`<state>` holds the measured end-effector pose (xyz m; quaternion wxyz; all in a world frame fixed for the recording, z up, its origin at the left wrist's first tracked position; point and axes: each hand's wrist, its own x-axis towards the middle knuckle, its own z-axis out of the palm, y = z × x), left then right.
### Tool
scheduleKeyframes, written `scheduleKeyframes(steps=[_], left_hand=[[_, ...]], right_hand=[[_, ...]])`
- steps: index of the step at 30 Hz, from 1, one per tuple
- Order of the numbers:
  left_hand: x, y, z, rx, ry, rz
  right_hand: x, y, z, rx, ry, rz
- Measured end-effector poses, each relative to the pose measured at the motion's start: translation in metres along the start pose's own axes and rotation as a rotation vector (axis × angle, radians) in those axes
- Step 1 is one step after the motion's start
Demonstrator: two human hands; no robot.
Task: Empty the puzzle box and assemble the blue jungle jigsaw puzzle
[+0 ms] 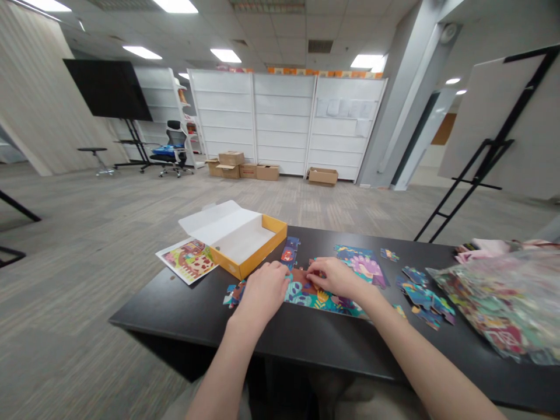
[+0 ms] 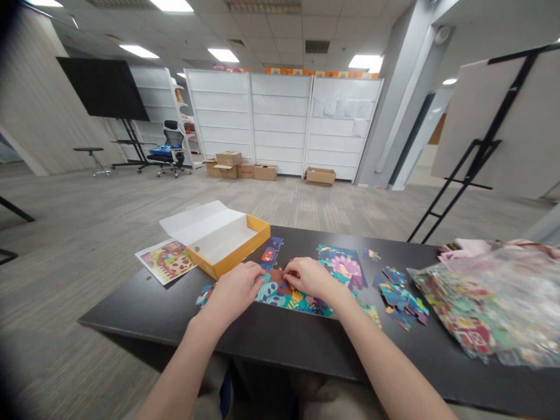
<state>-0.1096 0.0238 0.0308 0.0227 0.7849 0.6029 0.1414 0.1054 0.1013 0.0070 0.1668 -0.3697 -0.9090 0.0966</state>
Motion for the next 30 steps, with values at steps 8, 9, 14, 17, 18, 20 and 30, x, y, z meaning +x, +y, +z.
scheduleKeyframes(steps=[8,9,14,17,18,20,30], left_hand=[[-0.041,-0.047,-0.037,0.159,-0.083,-0.382],[-0.045,-0.050,-0.038,0.183,-0.094,-0.416],[-0.053,-0.051,-0.031,0.225,-0.124,-0.416],[-0.054,-0.048,-0.024,0.226,-0.137,-0.410],[-0.054,-0.048,-0.023,0.220,-0.132,-0.415],[-0.055,-0.048,-0.022,0.187,-0.115,-0.415],[-0.055,-0.056,-0.017,-0.217,0.120,-0.210]], right_hand=[[0.000,-0.009,-0.004,-0.131,0.072,0.093],[0.001,-0.008,-0.004,-0.119,0.110,0.119],[0.004,0.001,-0.003,0.007,0.346,0.245],[0.003,0.007,-0.004,0.058,0.439,0.267],[0.003,0.009,-0.004,0.067,0.458,0.272],[0.002,0.011,-0.005,0.084,0.481,0.281],[0.005,0.008,-0.009,0.321,0.486,0.310]])
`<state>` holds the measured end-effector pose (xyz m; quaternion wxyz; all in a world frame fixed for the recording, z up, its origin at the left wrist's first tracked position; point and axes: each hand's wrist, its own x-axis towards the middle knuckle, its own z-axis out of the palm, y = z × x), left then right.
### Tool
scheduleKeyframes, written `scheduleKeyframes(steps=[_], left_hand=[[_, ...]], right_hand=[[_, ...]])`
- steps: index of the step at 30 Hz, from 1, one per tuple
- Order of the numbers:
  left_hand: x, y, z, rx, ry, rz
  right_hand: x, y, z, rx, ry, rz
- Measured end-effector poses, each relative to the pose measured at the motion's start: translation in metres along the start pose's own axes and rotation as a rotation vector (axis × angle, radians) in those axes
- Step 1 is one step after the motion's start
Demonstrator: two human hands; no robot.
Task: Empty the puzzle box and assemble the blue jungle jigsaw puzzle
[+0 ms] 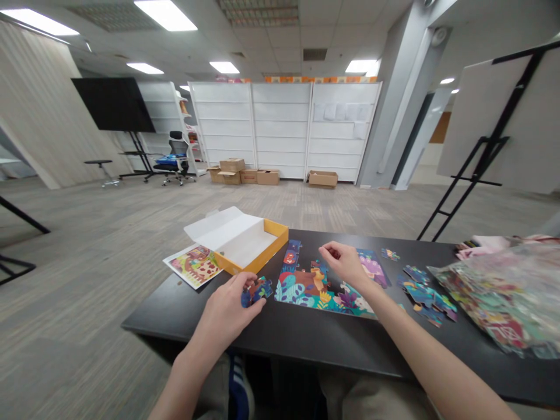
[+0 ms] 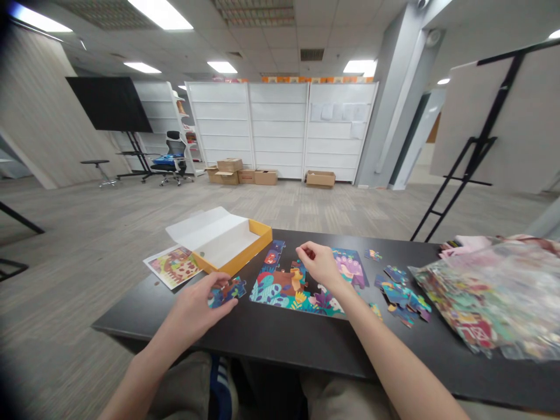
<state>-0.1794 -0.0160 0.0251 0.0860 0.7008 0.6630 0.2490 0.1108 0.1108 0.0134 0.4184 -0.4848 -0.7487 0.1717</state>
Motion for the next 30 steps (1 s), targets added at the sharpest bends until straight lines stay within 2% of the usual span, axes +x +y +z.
scheduleKeyframes(steps=[2,6,8,12,15,20,25,28,30], left_hand=[[0.003,0.004,0.007,-0.119,0.075,0.067],[0.009,0.026,0.023,-0.185,0.183,0.136],[0.012,0.041,0.031,-0.123,0.210,0.142],[0.019,0.066,0.042,-0.029,0.183,0.146],[0.028,0.074,0.048,-0.041,0.148,0.127],[0.043,0.073,0.057,-0.171,0.073,0.099],[0.048,0.069,0.063,-0.352,0.025,0.079],[0.048,0.067,0.064,-0.381,0.011,0.053],[0.048,0.065,0.064,-0.360,0.005,0.052]], right_hand=[[-0.003,-0.007,0.000,0.142,-0.179,0.002],[-0.014,-0.021,0.004,0.463,-0.680,0.037],[-0.018,-0.026,0.008,0.581,-0.771,0.076],[-0.020,-0.029,0.012,0.677,-0.730,0.160],[-0.018,-0.027,0.009,0.662,-0.684,0.206],[-0.015,-0.020,0.005,0.625,-0.625,0.238],[-0.009,-0.009,0.010,0.580,-0.462,0.207],[-0.007,-0.004,0.015,0.539,-0.386,0.183],[-0.008,-0.003,0.018,0.512,-0.380,0.172]])
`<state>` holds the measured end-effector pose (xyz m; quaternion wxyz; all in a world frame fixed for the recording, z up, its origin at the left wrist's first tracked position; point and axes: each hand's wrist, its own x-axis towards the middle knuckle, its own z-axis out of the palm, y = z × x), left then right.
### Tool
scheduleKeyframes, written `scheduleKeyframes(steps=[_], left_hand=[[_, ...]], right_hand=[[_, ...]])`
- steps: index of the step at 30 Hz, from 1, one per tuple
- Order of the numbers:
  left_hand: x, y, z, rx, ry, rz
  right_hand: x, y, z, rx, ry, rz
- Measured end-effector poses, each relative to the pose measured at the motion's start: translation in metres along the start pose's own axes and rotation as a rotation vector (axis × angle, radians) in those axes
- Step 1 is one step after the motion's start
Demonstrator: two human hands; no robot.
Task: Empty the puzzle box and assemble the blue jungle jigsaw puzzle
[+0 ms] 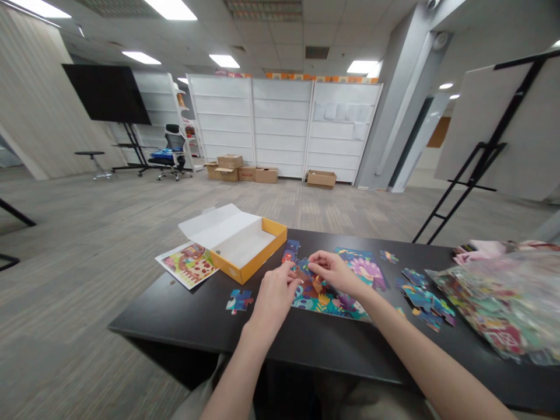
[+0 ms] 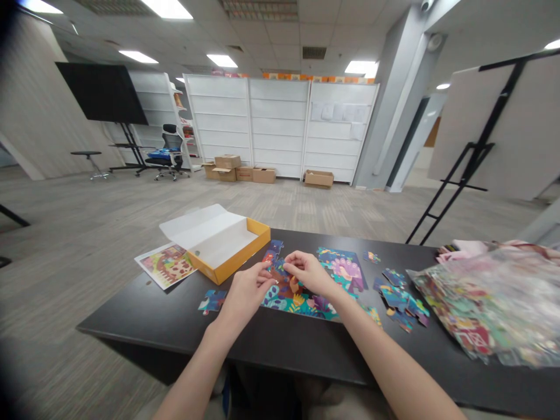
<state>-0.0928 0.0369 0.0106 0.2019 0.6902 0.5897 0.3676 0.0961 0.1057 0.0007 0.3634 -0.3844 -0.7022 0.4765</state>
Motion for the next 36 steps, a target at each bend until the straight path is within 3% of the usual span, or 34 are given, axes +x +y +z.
scheduleKeyframes(steps=[5,10,15,21,27,33,36], left_hand=[[-0.003,-0.002,-0.003,0.115,-0.032,0.004],[-0.004,-0.002,-0.005,0.453,0.052,0.005],[0.000,-0.003,-0.003,0.558,-0.075,0.022],[0.005,-0.002,-0.005,0.563,-0.112,-0.013],[0.007,0.000,-0.008,0.573,-0.123,-0.008],[0.008,0.004,-0.003,0.620,-0.115,-0.011],[0.007,0.005,-0.002,0.620,-0.117,-0.014]], right_hand=[[0.000,0.005,-0.005,-0.030,-0.066,-0.019],[0.012,0.012,-0.033,-0.141,0.032,-0.064],[0.043,0.014,-0.052,-0.320,0.037,-0.045],[0.085,0.021,-0.044,-0.504,-0.189,0.042],[0.093,0.037,-0.038,-0.639,-0.134,0.029],[0.081,0.030,-0.029,-0.811,-0.005,-0.041],[0.076,0.027,-0.025,-0.824,-0.022,-0.138]])
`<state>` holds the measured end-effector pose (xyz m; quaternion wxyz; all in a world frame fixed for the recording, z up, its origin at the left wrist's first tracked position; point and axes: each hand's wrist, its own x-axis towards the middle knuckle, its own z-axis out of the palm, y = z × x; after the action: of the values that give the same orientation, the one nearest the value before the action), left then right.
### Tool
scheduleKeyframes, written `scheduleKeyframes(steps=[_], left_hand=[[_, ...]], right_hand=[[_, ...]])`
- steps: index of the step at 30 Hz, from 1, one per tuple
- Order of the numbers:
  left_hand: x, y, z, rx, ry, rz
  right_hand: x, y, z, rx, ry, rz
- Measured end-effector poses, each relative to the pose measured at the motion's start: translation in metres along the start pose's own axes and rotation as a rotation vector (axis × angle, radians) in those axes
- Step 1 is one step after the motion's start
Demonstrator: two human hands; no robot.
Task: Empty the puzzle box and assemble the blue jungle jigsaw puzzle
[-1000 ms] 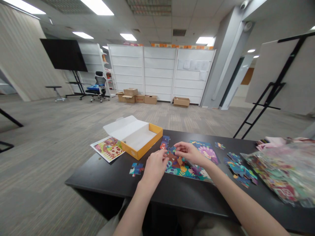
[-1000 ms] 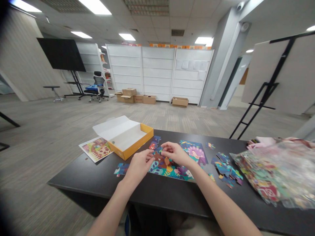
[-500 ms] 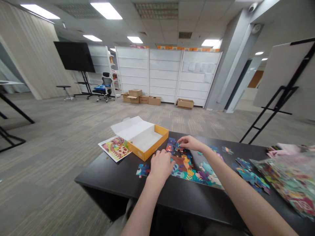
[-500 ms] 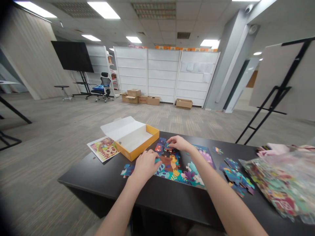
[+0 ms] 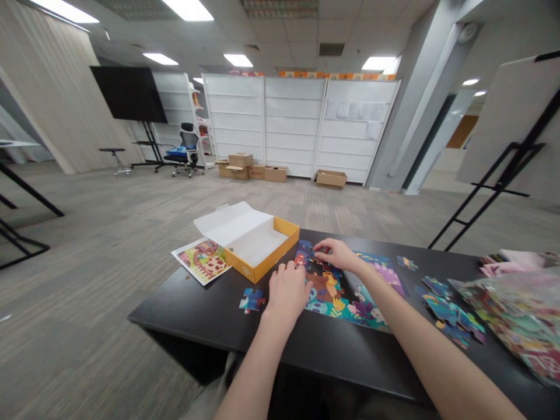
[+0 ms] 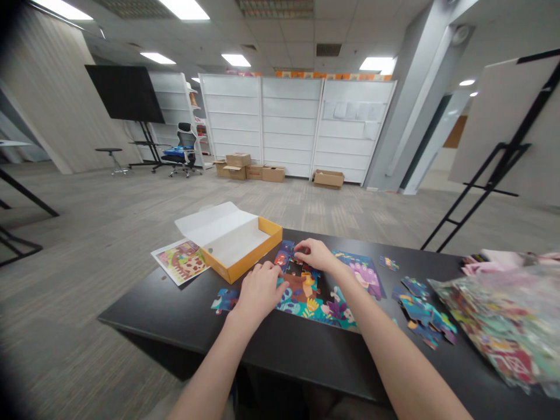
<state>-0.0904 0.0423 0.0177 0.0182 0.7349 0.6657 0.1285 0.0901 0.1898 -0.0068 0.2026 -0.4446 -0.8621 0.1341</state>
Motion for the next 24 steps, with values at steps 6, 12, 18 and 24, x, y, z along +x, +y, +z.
scheduleKeyframes(steps=[6,12,18,24], left_hand=[[-0.001,-0.004,0.006,-0.033,0.022,0.052],[0.000,-0.010,0.014,-0.031,0.014,0.127],[-0.001,-0.007,0.015,0.001,0.002,0.137],[0.000,-0.006,0.012,0.017,-0.016,0.152]], right_hand=[[-0.002,0.001,0.000,-0.019,-0.051,-0.167],[-0.002,0.000,-0.002,-0.097,-0.087,-0.189],[-0.002,-0.002,0.003,-0.176,-0.076,-0.163],[-0.002,-0.003,0.006,-0.192,-0.109,-0.179]])
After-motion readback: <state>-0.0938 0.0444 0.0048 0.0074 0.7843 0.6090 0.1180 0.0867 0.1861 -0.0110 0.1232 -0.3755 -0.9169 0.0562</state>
